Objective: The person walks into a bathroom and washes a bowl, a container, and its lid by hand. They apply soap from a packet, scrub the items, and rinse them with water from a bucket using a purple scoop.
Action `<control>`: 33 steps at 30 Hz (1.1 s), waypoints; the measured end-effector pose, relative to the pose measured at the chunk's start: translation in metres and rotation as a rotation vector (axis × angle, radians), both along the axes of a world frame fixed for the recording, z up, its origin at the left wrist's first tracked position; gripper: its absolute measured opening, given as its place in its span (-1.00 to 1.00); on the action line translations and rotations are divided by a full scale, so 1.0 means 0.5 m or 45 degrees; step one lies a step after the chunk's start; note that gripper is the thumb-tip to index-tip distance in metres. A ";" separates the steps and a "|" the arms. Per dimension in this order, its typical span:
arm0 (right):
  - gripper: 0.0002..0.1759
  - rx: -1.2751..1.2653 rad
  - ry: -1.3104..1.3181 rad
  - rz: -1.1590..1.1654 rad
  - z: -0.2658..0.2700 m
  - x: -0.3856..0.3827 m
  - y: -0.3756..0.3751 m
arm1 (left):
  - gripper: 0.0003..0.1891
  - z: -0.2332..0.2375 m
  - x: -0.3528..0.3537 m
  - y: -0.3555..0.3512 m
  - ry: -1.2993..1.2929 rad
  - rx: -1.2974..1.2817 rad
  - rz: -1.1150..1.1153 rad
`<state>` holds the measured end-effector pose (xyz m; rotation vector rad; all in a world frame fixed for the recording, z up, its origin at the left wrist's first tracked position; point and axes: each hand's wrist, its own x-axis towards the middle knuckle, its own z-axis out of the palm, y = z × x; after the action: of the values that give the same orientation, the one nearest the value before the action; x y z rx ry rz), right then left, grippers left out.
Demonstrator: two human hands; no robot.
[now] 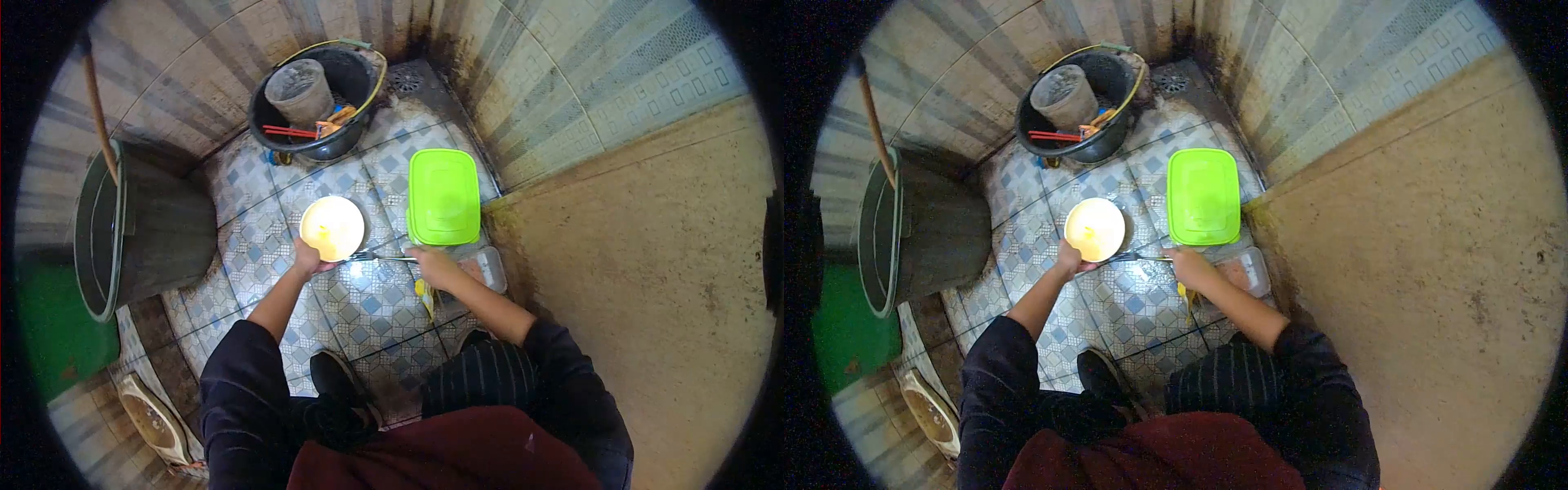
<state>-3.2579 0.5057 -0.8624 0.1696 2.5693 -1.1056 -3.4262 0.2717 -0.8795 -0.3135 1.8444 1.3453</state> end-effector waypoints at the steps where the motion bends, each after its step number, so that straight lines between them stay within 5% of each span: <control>1: -0.57 0.083 0.117 0.073 0.011 0.009 0.011 | -0.71 -0.003 -0.001 -0.007 0.011 -0.004 0.019; 3: -0.57 0.162 0.249 0.155 0.058 0.021 0.007 | -0.61 -0.010 -0.009 -0.016 -0.295 -0.115 -0.023; 4: -0.73 0.289 0.317 0.113 0.112 0.033 -0.004 | -0.61 -0.029 -0.004 -0.023 -0.283 -0.116 -0.011; 6: -0.83 0.416 0.396 0.071 0.120 0.039 -0.007 | -0.45 -0.068 0.020 -0.026 0.648 -0.959 -0.288; 8: -0.87 0.550 0.210 0.677 0.068 0.035 -0.002 | -0.32 0.056 0.056 0.008 0.595 -0.944 -0.211; 10: -0.87 0.274 0.280 0.572 0.070 0.016 -0.008 | -0.31 0.103 0.084 0.005 0.950 -0.394 -0.751; 12: -0.87 -0.017 0.340 0.469 0.097 -0.019 -0.030 | -0.32 0.146 0.084 0.014 0.426 0.407 -1.305; 16: -0.83 0.020 0.313 0.299 0.197 -0.154 -0.075 | -0.48 0.179 0.123 0.007 0.002 0.687 -0.967; 18: -0.81 0.013 0.348 0.310 0.205 -0.223 -0.090 | -0.60 0.150 0.093 0.002 -0.147 0.554 -0.188; 20: -0.68 -0.198 0.341 0.145 0.173 -0.291 -0.102 | -0.66 0.145 0.059 -0.012 -0.097 0.524 -0.107; 22: -0.59 -0.170 0.063 0.186 0.156 -0.334 -0.108 | -0.68 0.139 0.038 -0.025 -0.086 0.432 0.153; 23: -0.59 -0.617 -0.289 0.193 0.141 -0.338 -0.113 | -0.70 0.132 0.031 -0.032 -0.072 0.437 0.219; 25: -0.55 -1.254 -0.841 0.087 0.043 -0.339 -0.145 | -0.71 0.096 0.019 -0.053 -0.034 0.415 0.239; 28: -0.59 -1.251 -0.679 -0.275 0.047 -0.275 -0.189 | -0.73 0.079 0.012 -0.072 -0.024 0.343 0.247; 33: -0.69 -1.370 -0.485 -0.477 -0.052 -0.219 -0.236 | -0.67 0.054 0.011 -0.093 0.053 0.228 -0.029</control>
<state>-3.3674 0.3880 -0.8883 0.5212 1.3740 -2.1568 -3.4207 0.2250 -0.8524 -0.1714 1.7408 1.4990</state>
